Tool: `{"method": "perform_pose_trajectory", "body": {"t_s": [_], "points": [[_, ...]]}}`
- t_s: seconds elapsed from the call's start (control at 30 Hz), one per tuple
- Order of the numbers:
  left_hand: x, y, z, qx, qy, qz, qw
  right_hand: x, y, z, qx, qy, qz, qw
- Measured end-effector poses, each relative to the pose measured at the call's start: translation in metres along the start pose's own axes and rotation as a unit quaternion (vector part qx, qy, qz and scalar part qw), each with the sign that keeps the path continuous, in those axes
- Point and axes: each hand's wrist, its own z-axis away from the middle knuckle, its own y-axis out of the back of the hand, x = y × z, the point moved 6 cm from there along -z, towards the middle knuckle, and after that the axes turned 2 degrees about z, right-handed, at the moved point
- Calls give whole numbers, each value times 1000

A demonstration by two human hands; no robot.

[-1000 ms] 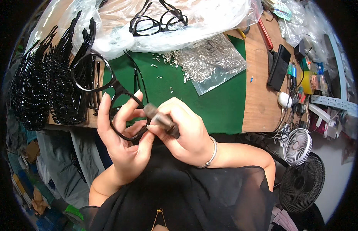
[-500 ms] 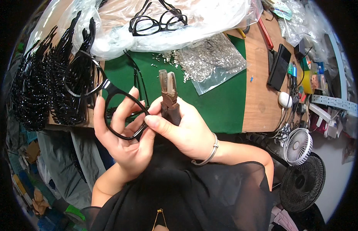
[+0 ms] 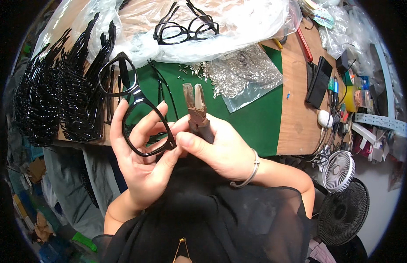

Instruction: The person uses pliers to attach small metal screws to the hinges of black eyeglass frames. They repeatedly pick up frames, tighten the screws, and place the finished frames into a large plastic bag. The workspace contains many unassembled frames and a pile of screws.

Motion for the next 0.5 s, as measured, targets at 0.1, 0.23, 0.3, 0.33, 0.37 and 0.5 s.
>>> {"method": "perform_pose_trajectory", "body": {"t_s": [0.1,0.23,0.3,0.33,0.37,0.5], "points": [[2,7,-2,-35,8,10,999,-7,19,8,36,22,313,949],[0,6,-1,-77,80,30,993,-4,6,11,-123,-13,457,881],[1,4,-3,-66,99,45,992,-4,0,9,-146,-7,487,861],[1,6,-2,-65,87,36,993,-6,-3,7,-155,3,499,853],[1,6,-3,-69,89,31,993,-7,-3,7,-148,-1,514,845],[-1,7,-4,-74,94,5,993,-5,-1,4,-113,-18,582,805]]}}
